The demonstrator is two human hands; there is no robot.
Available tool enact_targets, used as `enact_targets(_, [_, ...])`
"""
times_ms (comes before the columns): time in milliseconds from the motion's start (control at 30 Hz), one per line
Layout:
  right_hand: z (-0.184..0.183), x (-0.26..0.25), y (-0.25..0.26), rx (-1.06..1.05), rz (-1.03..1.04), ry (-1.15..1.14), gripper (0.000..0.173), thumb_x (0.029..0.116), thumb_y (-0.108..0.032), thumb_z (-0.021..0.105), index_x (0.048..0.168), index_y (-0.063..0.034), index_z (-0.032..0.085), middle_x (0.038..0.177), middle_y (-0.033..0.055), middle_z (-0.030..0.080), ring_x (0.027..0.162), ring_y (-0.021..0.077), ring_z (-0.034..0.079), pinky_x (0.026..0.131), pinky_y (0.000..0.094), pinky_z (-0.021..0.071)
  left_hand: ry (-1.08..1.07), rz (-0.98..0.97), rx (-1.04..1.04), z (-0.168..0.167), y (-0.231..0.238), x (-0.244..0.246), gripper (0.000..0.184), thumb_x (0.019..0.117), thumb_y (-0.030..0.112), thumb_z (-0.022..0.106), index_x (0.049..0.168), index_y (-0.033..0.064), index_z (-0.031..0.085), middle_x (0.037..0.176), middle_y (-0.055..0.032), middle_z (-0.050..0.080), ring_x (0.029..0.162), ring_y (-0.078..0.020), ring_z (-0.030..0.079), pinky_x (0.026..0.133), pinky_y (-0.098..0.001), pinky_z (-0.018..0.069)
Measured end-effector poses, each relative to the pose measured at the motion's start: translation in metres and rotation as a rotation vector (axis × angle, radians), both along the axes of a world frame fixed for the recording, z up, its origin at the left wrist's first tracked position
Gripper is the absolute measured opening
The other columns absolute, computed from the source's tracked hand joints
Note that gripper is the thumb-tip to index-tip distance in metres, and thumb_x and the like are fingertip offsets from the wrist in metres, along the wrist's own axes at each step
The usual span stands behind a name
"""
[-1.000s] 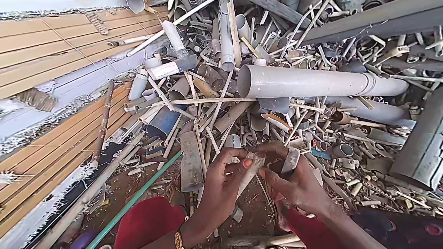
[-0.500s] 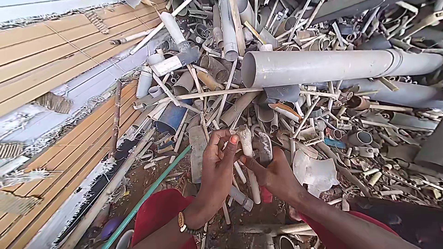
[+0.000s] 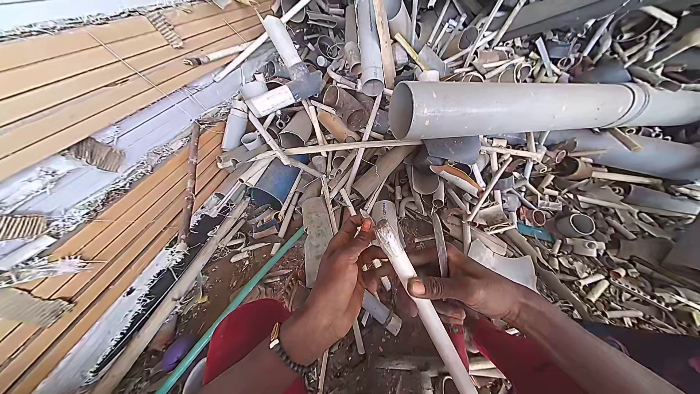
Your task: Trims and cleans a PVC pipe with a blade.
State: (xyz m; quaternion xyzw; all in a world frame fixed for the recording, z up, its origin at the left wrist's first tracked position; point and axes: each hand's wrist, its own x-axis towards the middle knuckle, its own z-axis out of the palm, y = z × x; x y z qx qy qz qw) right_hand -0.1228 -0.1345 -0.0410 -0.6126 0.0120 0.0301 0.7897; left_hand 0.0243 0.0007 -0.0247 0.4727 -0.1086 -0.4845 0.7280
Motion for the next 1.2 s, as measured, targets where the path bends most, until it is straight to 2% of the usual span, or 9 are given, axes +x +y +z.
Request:
enact_targets(200, [0.012,-0.012,0.003,-0.441,0.014,-0.069,0.017,0.0954,-0.028,0.072,0.1,-0.0115,0.072,0.072,-0.0127,0.066,0.058,-0.0097,0.055,0.052,0.0093,0.0456,-0.051,-0.441,-0.397,-0.009,0.007,0.033,0.029,0.0993,0.008,0.034,0.1,0.0205,0.06,0.09,0.0056,0.064,0.086,-0.0067,0.066,0.078,-0.0238,0.0576])
enact_targets(333, [-0.002,-0.024,0.024,-1.129,-0.207,-0.317,0.028,0.0932,-0.031,0.07,0.111,-0.0107,0.076,0.079,0.0025,0.073,0.069,0.0077,0.066,0.063,0.0239,0.0535,-0.243,-0.282,-0.333,-0.009,0.013,0.056,0.035,0.0958,0.015,0.036,0.088,0.0242,0.069,0.096,0.0056,0.068,0.089,-0.0096,0.067,0.075,-0.0276,0.0579])
enact_targets(467, [-0.011,-0.027,0.029,-1.779,-0.455,-0.375,0.028,0.0959,-0.023,0.056,0.115,-0.0153,0.075,0.074,0.0048,0.066,0.054,0.0218,0.063,0.041,0.0344,0.0469,-0.705,-0.422,-0.134,-0.015,0.023,0.058,0.046,0.1058,0.05,0.037,0.118,0.0175,0.066,0.108,0.0054,0.069,0.097,-0.0092,0.067,0.082,-0.026,0.0573])
enact_targets(600, [-0.005,-0.028,0.032,-1.961,-0.552,-0.449,0.031,0.1025,-0.01,0.047,0.119,-0.0098,0.074,0.074,0.0086,0.064,0.049,0.0209,0.053,0.04,0.0307,0.038,-0.861,-0.891,0.091,-0.011,0.033,0.058,0.094,0.086,0.088,0.035,0.138,0.0125,0.058,0.125,0.003,0.065,0.116,-0.0028,0.061,0.097,-0.026,0.052])
enact_targets(700, [0.0,-0.03,0.037,-2.004,-0.628,-0.451,0.033,0.1026,-0.005,0.045,0.12,-0.0075,0.073,0.076,0.0096,0.064,0.049,0.0206,0.05,0.042,0.031,0.0352,-0.856,-0.97,0.175,-0.006,0.036,0.056,0.097,0.0876,0.087,0.034,0.143,0.0103,0.055,0.133,0.0016,0.061,0.124,-0.0008,0.055,0.103,-0.0262,0.048])
enact_targets(833, [0.002,-0.031,0.037,-2.051,-0.699,-0.413,0.034,0.102,-0.004,0.044,0.119,-0.0055,0.073,0.077,0.0105,0.065,0.049,0.0211,0.05,0.042,0.0317,0.0348,-0.917,-0.745,-0.161,-0.019,0.031,0.05,0.058,0.098,0.064,0.049,0.111,0.0112,0.07,0.11,0.0128,0.069,0.104,0.0088,0.062,0.088,-0.0144,0.0526])
enact_targets(900, [0.001,-0.031,0.036,-2.058,-0.724,-0.407,0.034,0.1029,-0.004,0.043,0.121,-0.0053,0.073,0.075,0.0105,0.064,0.049,0.0209,0.049,0.042,0.0313,0.0351,-0.926,-0.636,-0.349,-0.03,0.025,0.048,0.041,0.1019,0.04,0.061,0.121,0.0041,0.069,0.123,0.0004,0.07,0.112,-0.0046,0.067,0.092,-0.0236,0.06])
enact_targets(1000, [-0.003,-0.03,0.032,-2.111,-0.719,-0.427,0.036,0.1027,-0.004,0.042,0.123,-0.0066,0.072,0.074,0.0092,0.062,0.05,0.0205,0.048,0.043,0.0314,0.0334,-0.908,-0.531,-0.378,-0.029,0.022,0.04,0.033,0.0975,0.027,0.07,0.124,0.0061,0.072,0.123,-0.0017,0.071,0.11,-0.0098,0.069,0.088,-0.025,0.0622])
enact_targets(1200, [-0.009,-0.026,0.025,-2.139,-0.673,-0.424,0.034,0.1086,-0.022,0.045,0.12,-0.0041,0.073,0.069,0.0097,0.061,0.05,0.024,0.052,0.043,0.0332,0.0367,-1.303,-0.203,-0.342,-0.032,0.018,0.03,0.023,0.0991,0.025,0.068,0.101,0.005,0.078,0.107,0.0,0.077,0.099,-0.0028,0.072,0.086,-0.0173,0.0603])
